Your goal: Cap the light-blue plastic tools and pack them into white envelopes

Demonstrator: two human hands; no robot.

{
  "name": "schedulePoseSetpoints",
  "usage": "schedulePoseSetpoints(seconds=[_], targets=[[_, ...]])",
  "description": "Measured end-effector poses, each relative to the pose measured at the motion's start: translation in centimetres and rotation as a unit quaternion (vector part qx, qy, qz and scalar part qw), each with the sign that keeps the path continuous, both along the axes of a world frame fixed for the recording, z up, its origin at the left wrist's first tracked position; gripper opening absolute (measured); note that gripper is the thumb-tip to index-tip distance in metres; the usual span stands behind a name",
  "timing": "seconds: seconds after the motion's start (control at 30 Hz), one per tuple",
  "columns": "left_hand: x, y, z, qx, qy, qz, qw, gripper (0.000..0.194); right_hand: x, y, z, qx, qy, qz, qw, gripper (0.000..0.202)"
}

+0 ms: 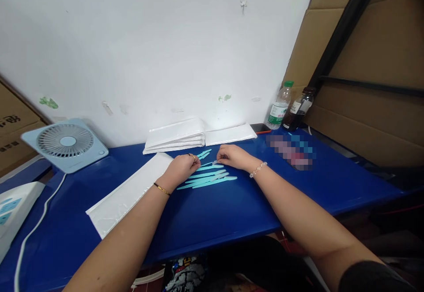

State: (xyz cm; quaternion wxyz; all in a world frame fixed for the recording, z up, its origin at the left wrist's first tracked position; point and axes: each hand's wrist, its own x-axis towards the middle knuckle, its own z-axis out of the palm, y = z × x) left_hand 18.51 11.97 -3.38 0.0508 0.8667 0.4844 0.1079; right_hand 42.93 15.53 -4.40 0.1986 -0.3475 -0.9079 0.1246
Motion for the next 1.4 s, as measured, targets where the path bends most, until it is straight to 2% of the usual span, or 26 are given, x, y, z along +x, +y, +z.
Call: schedulePoseSetpoints(seconds=[0.43, 0.53, 0.6, 0.73, 0.8, 0.93, 1.1, 1.27, 1.4], targets=[[0.4, 0.4, -0.8, -0.058, -0.090, 0.012, 0.994, 0.016, -2.3, -1.0, -0.3, -0.057, 0.037, -0.049, 0.997, 0.007], [0.3, 0.4, -0.8, -0.047, -0.088, 0.017, 0.995, 0.018, -1.8, -0.7, -0.1, -0.066, 0.057, -0.051, 0.995, 0.010], [0.0, 0.5, -0.8, -0.014, -0.074, 0.032, 0.997, 0.020, -0.4, 0.0, 0.3, -0.047, 0.080, -0.096, 0.991, 0.013], [-0.4, 0.6, -0.8, 0.044, -0.012, 0.063, 0.997, 0.024, 3.4, 1.4, 1.1, 0.010, 0.065, -0.244, 0.968, 0.014], [-0.4, 0.6, -0.8, 0.055, 0.014, 0.070, 0.996, 0.026, 4.4, 1.7, 1.1, 0.004, 0.038, -0.267, 0.963, 0.013], [-0.2, 0.6, -0.8, 0.066, 0.044, 0.076, 0.994, 0.028, 3.2, 1.5, 0.5, -0.001, -0.012, -0.222, 0.975, 0.011], [-0.3, 0.7, -0.8, 0.074, 0.051, 0.088, 0.992, 0.030, 0.7, 0.9, -0.2, 0.035, -0.091, -0.195, 0.976, 0.013], [-0.2, 0.7, -0.5, 0.066, 0.028, 0.078, 0.994, 0.017, 0.3, 0.6, 0.1, 0.050, -0.110, -0.155, 0.981, 0.013], [0.0, 0.6, -0.4, 0.056, 0.026, 0.054, 0.997, 0.024, 0.1, 0.5, 0.2, 0.040, -0.085, -0.129, 0.987, 0.011]])
